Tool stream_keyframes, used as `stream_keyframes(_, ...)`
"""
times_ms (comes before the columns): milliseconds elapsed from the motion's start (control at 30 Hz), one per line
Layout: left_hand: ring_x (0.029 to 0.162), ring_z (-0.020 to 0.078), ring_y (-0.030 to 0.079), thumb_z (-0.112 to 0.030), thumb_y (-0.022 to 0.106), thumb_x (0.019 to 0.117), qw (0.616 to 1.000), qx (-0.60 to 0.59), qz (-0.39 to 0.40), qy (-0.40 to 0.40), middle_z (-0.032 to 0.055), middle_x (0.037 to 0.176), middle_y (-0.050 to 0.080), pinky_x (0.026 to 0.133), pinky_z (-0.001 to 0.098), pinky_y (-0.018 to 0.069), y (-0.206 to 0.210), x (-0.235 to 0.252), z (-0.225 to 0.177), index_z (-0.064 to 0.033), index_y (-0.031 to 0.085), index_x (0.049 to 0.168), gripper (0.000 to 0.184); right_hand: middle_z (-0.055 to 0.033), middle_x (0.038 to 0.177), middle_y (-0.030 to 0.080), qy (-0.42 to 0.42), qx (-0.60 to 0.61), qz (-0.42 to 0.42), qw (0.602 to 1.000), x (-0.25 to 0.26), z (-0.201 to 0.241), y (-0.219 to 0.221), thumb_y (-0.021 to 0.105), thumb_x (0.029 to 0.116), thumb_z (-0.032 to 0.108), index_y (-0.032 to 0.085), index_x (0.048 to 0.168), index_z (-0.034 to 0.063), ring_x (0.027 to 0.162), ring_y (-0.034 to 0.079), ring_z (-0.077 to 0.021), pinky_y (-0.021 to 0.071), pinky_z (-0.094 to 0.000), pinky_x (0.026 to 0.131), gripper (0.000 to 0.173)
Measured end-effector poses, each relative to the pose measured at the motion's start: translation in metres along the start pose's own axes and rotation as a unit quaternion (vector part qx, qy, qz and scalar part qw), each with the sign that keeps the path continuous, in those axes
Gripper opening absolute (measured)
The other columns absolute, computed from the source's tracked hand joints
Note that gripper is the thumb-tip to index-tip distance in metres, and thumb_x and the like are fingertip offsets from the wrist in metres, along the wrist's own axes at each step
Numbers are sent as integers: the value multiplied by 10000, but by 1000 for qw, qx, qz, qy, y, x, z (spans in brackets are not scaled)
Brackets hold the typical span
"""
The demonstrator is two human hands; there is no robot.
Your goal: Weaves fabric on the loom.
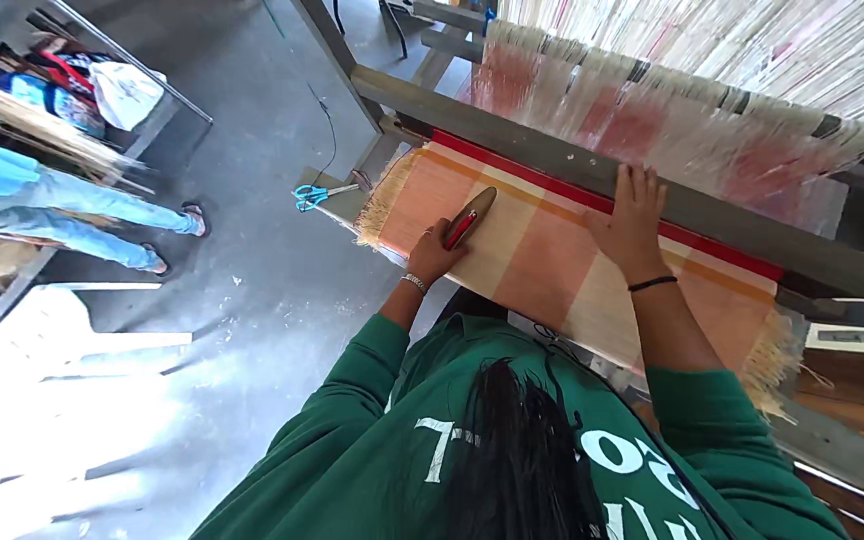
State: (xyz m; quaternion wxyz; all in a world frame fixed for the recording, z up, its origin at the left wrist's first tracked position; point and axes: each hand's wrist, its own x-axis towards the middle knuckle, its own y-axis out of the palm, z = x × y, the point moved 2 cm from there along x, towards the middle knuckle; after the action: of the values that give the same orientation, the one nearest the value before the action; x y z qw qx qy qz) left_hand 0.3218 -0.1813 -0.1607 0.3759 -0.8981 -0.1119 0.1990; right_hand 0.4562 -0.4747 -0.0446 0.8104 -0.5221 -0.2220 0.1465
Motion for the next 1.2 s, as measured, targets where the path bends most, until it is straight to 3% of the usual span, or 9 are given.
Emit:
stream_keyframes(100, 998, 354, 683, -496, 791, 847, 998, -29, 11, 49, 167, 1096, 685, 821, 625, 558, 4, -21, -41, -121, 576, 1336, 653, -182, 1574, 429, -3, 208, 62, 976, -30, 0, 56, 556, 1032, 448, 380, 1557, 34, 1453, 422, -314, 378, -530, 1185, 691)
stream_keyframes(200, 913, 346, 698, -437, 835, 820, 996, -34, 28, 76, 177, 1062, 686, 763, 589, 586, 18, -54, -94, -74, 503, 1364, 733, -146, 1181, 700, 143, 521, 204, 816, -64, 36, 80, 474, 1089, 395, 485, 1451, 49, 994, 727, -251, 635, -442, 850, 501)
stream_keyframes(267, 958, 331, 684, -409, 852, 790, 990, -35, 55, 127, 215, 1225, 595, 778, 519, 598, 27, -65, -114, -27, 433, 1394, 829, -150, 1086, 714, 224, 637, 211, 707, -72, 48, 78, 424, 1095, 446, 481, 1425, 62, 930, 733, -265, 639, -444, 817, 509)
stream_keyframes(367, 1099, 266, 639, -498, 840, 807, 962, -121, 105, 222, 218, 1341, 532, 894, 418, 576, 26, -74, -124, 9, 348, 1455, 959, -144, 1062, 716, 269, 660, 178, 679, -70, 36, 58, 349, 1117, 420, 500, 1366, 40, 869, 743, -246, 652, -413, 765, 479)
stream_keyframes(500, 974, 189, 703, -570, 618, 966, 954, -110, 185, 209, 89, 1060, 735, 1034, 537, 475, 1, -78, -98, -78, 480, 1449, 703, -143, 1145, 730, 236, 720, 157, 633, -71, 3, 28, 348, 1103, 454, 550, 1304, 88, 946, 752, -256, 652, -393, 766, 464)
stream_keyframes(667, 1139, 452, 630, -368, 694, 957, 986, 136, -28, 98, 225, 1119, 706, 1008, 774, 348, -49, -65, 39, -48, 756, 1061, 342, -145, 1091, 749, 224, 721, 191, 628, -77, -3, 14, 295, 1118, 390, 570, 1255, 70, 915, 763, -257, 657, -382, 744, 444)
stream_keyframes(867, 1237, 571, 548, -416, 272, 1119, 944, 103, -223, -220, 345, 1261, 628, 982, 816, 328, -163, -63, 101, -1, 650, 1294, 588, -170, 1018, 739, 246, 738, 269, 569, -76, 44, 39, 274, 1125, 352, 545, 1246, 18, 882, 755, -260, 648, -377, 759, 446)
stream_keyframes(1033, 936, 269, 681, -242, 265, 1123, 918, -54, -388, 67, 194, 965, 691, 892, 461, 542, -176, -60, -16, 96, 617, 1092, 489, -154, 1090, 738, 150, 749, 213, 610, -63, 37, 23, 493, 1056, 450, 574, 1282, 60, 951, 745, -257, 634, -398, 820, 458)
stream_keyframes(1200, 1090, 253, 655, -178, 596, 1007, 935, 35, -102, 339, 91, 1075, 728, 1027, 484, 489, -62, -59, -123, -84, 732, 1143, 214, -28, 1080, 748, 125, 690, 34, 712, -62, -33, -31, 425, 1059, 558, 539, 1366, 122, 936, 739, -167, 632, -345, 822, 546)
